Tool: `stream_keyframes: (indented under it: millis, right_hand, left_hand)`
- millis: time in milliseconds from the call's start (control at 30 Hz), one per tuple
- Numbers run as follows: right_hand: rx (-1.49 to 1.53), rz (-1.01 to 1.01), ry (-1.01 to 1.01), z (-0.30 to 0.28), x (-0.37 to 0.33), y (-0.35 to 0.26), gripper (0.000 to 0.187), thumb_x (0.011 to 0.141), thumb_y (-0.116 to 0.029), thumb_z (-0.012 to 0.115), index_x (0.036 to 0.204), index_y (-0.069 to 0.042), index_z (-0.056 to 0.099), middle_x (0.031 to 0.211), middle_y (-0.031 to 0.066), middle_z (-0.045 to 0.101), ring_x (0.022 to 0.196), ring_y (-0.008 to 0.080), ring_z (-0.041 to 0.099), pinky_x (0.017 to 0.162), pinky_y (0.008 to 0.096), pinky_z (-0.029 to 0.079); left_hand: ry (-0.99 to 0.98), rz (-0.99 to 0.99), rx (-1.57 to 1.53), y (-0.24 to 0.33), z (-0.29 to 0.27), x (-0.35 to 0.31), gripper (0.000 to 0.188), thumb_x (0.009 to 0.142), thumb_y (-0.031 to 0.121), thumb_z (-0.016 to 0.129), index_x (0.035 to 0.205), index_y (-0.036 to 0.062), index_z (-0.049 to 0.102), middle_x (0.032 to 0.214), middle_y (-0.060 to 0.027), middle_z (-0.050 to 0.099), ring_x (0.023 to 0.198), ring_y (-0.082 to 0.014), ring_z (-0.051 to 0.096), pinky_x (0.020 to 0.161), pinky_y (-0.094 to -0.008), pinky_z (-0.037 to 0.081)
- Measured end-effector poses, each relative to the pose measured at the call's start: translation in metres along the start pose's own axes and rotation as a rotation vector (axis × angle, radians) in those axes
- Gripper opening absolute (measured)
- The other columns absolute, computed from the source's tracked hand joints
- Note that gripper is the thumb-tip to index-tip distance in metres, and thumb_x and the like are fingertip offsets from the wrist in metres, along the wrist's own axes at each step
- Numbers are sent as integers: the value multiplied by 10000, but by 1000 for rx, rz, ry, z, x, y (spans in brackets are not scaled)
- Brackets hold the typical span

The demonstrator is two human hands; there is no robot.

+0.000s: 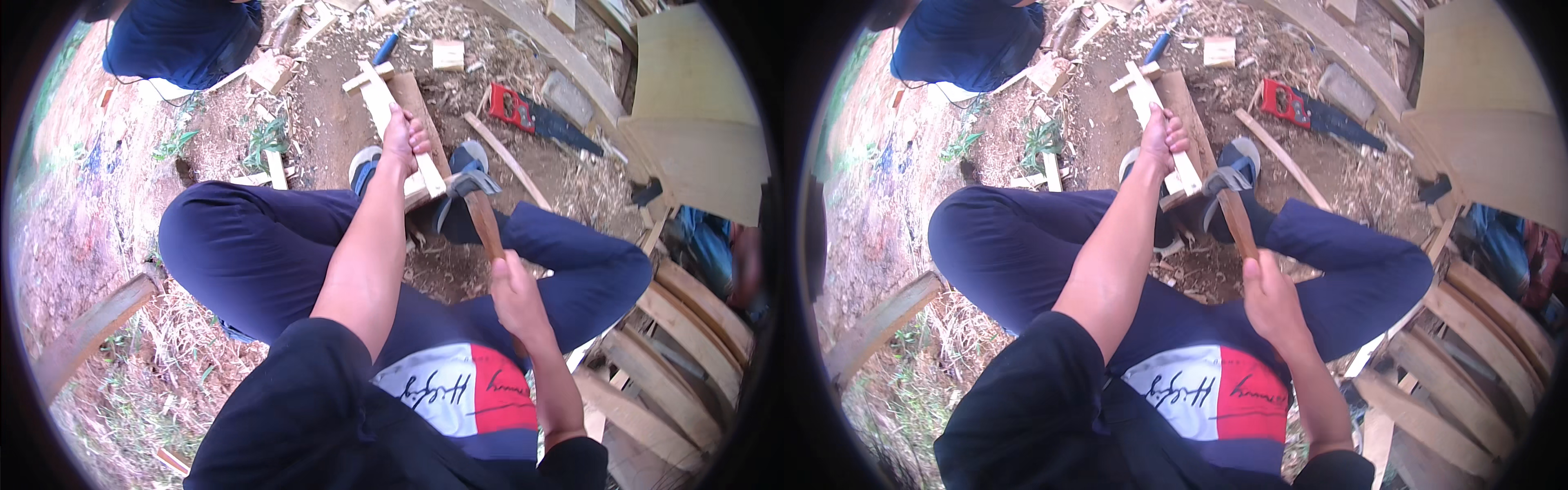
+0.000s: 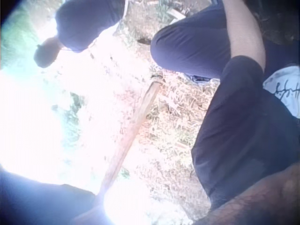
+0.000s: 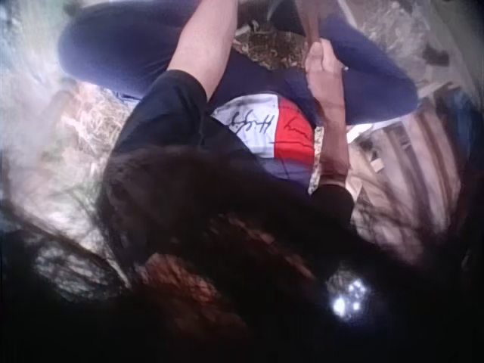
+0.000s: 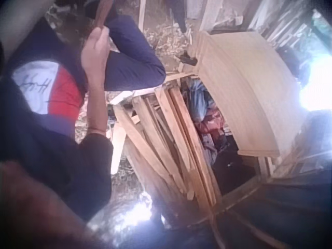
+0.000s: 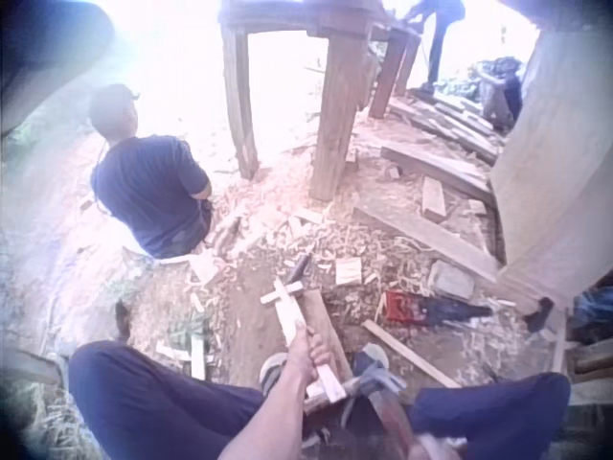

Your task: The person sits on the ground and assembles a small wooden frame using a hammer to drive nails into the wood. They repeatedly adjust the pieces, hammer nails, and inspect the joints. Later, they use a red hand saw to cut a piece of wood and a chisel to shape it.

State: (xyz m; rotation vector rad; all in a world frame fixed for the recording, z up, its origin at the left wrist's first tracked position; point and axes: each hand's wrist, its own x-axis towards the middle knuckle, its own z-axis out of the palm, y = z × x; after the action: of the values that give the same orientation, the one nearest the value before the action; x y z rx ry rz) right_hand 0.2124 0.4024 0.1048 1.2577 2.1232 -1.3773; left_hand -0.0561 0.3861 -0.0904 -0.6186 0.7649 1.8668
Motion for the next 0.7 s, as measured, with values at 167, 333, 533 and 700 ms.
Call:
stream_keyframes:
  millis: [167,333,533,700]
  right_hand:
    - [604,-307,381,-45,-48,-93,629,932,-609,368,1095,-6,440,607,-30,390,472,20,387,403,148,316]
    - [-172,-188,196,14,5,-17,381,989,-380,414,1043,-5,448,701,233,540,647,428,572,570,469,433]
    - [464,-241,298,-40,-34,-95,549,961,-553,378,1050,-17,454,636,-39,405,468,10,369,406,150,296]
    - [-279,-167,178,13,8,-21,390,986,-411,424,1036,-25,447,690,208,574,572,399,589,502,457,439]
  left_hand:
    - [-45,20,-73,-1,-5,-3,420,976,556,310,864,161,399,542,46,289,379,-58,244,322,-203,216]
    - [-38,2,-50,-4,2,-4,413,978,550,314,863,164,402,538,47,288,377,-56,244,325,-201,220]
    - [-96,2,-84,-1,-6,1,430,971,576,311,856,167,373,531,40,274,375,-70,248,326,-226,213]
    - [-58,7,-28,-3,-3,1,433,970,572,312,847,163,386,535,45,279,374,-62,250,321,-215,211]
